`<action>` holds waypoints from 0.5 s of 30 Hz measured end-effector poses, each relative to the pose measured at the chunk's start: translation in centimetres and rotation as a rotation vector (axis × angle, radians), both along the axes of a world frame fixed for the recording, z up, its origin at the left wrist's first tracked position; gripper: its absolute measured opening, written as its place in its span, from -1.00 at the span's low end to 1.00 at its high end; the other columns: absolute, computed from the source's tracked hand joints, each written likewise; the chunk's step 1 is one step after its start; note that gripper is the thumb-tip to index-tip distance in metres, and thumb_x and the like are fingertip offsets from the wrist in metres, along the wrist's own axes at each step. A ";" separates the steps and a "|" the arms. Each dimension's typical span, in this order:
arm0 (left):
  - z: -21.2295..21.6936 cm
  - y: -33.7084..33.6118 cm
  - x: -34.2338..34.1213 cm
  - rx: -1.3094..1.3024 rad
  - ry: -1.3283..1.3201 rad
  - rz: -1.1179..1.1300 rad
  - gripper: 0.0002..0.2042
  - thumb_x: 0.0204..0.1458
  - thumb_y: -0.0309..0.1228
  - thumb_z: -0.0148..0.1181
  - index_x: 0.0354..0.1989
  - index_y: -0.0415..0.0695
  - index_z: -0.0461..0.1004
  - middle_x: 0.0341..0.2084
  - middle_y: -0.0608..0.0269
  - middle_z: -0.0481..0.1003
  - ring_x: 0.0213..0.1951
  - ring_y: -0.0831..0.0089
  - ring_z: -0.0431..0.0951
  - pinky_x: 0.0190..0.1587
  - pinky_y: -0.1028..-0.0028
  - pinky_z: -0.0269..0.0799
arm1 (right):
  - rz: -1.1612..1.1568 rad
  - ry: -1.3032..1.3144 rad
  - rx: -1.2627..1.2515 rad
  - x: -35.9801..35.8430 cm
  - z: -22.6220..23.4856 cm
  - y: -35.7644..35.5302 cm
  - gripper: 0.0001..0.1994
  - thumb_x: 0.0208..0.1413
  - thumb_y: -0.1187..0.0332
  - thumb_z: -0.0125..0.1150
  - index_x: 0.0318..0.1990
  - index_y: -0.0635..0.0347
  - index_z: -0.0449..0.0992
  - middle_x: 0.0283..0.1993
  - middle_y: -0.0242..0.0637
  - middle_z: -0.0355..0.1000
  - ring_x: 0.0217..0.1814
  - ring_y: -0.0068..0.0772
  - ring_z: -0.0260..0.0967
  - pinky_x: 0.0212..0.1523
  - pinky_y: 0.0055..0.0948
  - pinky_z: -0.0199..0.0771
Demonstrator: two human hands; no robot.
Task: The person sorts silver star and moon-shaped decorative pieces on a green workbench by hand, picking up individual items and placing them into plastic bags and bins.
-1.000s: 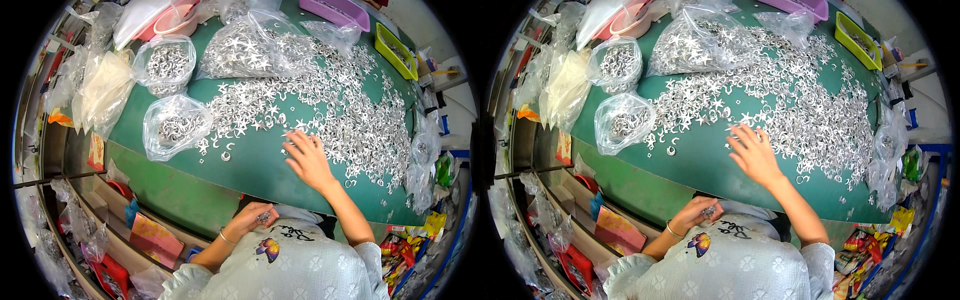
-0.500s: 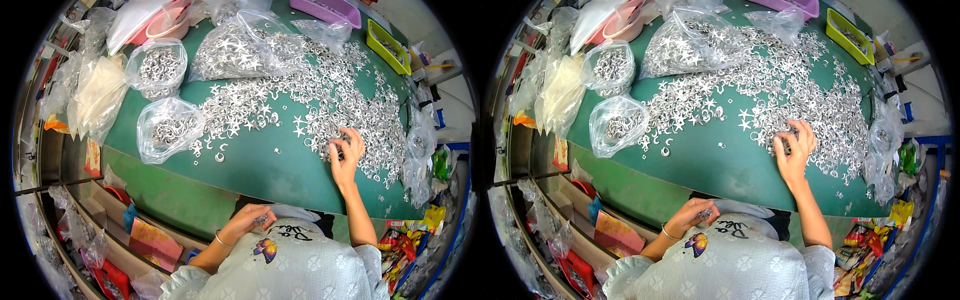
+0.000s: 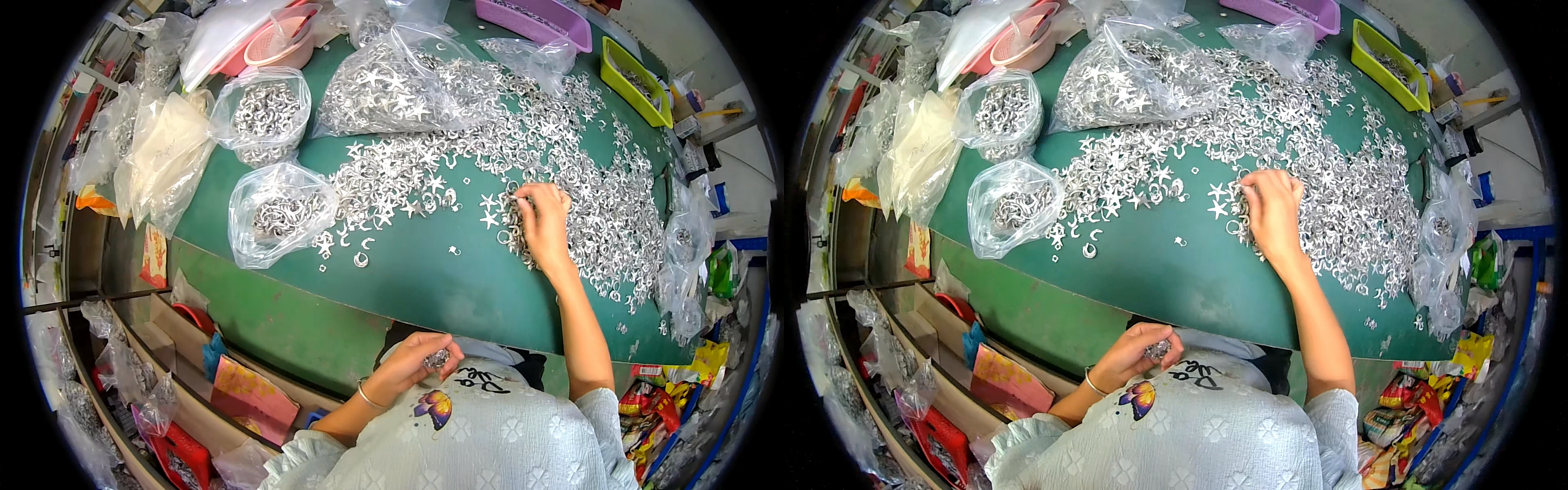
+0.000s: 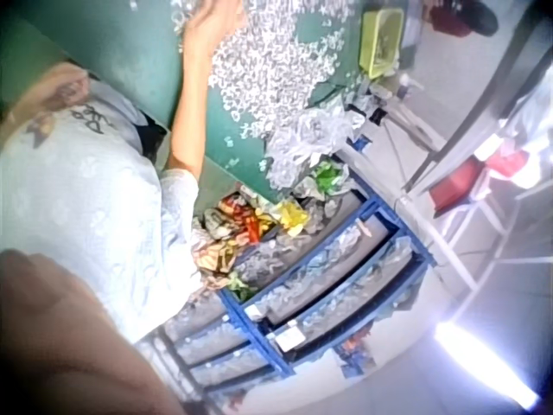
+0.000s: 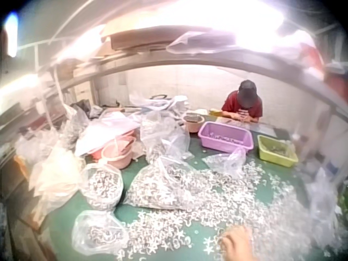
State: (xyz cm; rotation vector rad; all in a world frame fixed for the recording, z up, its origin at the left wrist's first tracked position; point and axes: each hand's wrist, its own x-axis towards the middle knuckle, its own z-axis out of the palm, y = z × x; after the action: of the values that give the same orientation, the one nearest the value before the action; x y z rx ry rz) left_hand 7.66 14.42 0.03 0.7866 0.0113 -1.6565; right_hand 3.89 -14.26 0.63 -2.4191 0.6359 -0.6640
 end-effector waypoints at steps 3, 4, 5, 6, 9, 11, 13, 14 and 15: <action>-0.1 -0.2 0.1 0.001 0.013 0.009 -0.63 0.25 -0.24 -0.08 -0.43 -0.31 0.47 -0.62 0.22 0.39 -0.50 0.47 0.38 -0.41 0.53 0.32 | 0.016 -0.394 0.916 -0.8 1.6 1.9 -0.90 0.21 0.46 0.06 -0.19 0.27 0.45 -0.31 -0.33 0.44 -0.29 -0.54 0.33 -0.19 -0.54 0.35; -0.1 -0.3 0.1 -0.005 0.017 0.010 -0.63 0.25 -0.24 -0.08 -0.43 -0.31 0.47 -0.63 0.22 0.39 -0.51 0.46 0.38 -0.41 0.52 0.32 | 0.053 -0.457 1.178 -1.1 2.8 2.8 -0.89 0.21 0.45 0.06 -0.17 0.28 0.45 -0.31 -0.34 0.43 -0.30 -0.56 0.32 -0.23 -0.57 0.35; 0.0 -0.3 0.1 -0.003 0.032 0.012 -0.63 0.25 -0.24 -0.08 -0.43 -0.31 0.47 -0.62 0.22 0.39 -0.50 0.46 0.38 -0.41 0.51 0.32 | 0.093 -0.518 1.440 -1.4 3.4 3.5 -0.88 0.22 0.45 0.06 -0.15 0.28 0.44 -0.30 -0.34 0.43 -0.31 -0.59 0.31 -0.26 -0.60 0.34; 0.1 -0.4 0.1 -0.001 0.047 0.011 -0.63 0.25 -0.24 -0.08 -0.43 -0.31 0.47 -0.62 0.22 0.39 -0.50 0.45 0.38 -0.41 0.51 0.32 | 0.126 -0.530 1.606 -1.6 3.5 4.0 -0.87 0.21 0.46 0.07 -0.13 0.27 0.44 -0.31 -0.33 0.42 -0.33 -0.58 0.29 -0.27 -0.59 0.33; 0.4 -0.5 0.2 0.006 0.065 0.009 -0.63 0.25 -0.24 -0.09 -0.43 -0.31 0.46 -0.62 0.21 0.39 -0.50 0.44 0.38 -0.40 0.50 0.31 | 0.141 -0.469 1.732 -2.0 4.4 5.0 -0.75 0.19 0.49 0.08 0.01 0.29 0.42 -0.26 -0.33 0.41 -0.32 -0.58 0.27 -0.27 -0.58 0.32; 0.5 -0.5 0.2 0.004 0.066 0.015 -0.62 0.25 -0.24 -0.09 -0.43 -0.31 0.46 -0.61 0.21 0.39 -0.49 0.44 0.38 -0.40 0.50 0.31 | 0.164 -0.467 1.796 -2.2 4.4 5.2 -0.70 0.18 0.51 0.08 0.07 0.27 0.40 -0.21 -0.32 0.40 -0.28 -0.57 0.28 -0.25 -0.58 0.32; 0.4 -0.5 0.1 -0.003 0.066 0.020 -0.62 0.26 -0.24 -0.09 -0.44 -0.31 0.45 -0.61 0.21 0.39 -0.49 0.44 0.38 -0.40 0.50 0.31 | 0.175 -0.460 1.814 -2.4 4.3 5.5 -0.69 0.17 0.53 0.08 0.08 0.27 0.40 -0.17 -0.31 0.40 -0.25 -0.56 0.29 -0.23 -0.56 0.33; 0.3 -0.4 0.1 -0.013 0.067 0.023 -0.63 0.26 -0.23 -0.09 -0.41 -0.30 0.47 -0.61 0.22 0.39 -0.49 0.45 0.38 -0.41 0.51 0.32 | 0.176 -0.452 1.800 -2.5 4.3 5.7 -0.71 0.17 0.53 0.07 0.06 0.27 0.40 -0.15 -0.30 0.39 -0.23 -0.55 0.30 -0.21 -0.55 0.34; 0.0 -0.3 0.0 -0.024 0.069 0.026 -0.64 0.26 -0.23 -0.08 -0.38 -0.29 0.48 -0.62 0.22 0.39 -0.50 0.45 0.39 -0.42 0.51 0.32 | 0.176 -0.444 1.785 -2.5 4.4 5.9 -0.72 0.17 0.54 0.07 0.04 0.26 0.41 -0.12 -0.28 0.39 -0.21 -0.54 0.30 -0.19 -0.54 0.35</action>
State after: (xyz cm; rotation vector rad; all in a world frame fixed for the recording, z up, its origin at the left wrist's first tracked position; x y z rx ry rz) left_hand 7.66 14.11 0.07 0.7083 0.0500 -1.6555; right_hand 1.36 -8.41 4.99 -0.6200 0.4352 -0.2426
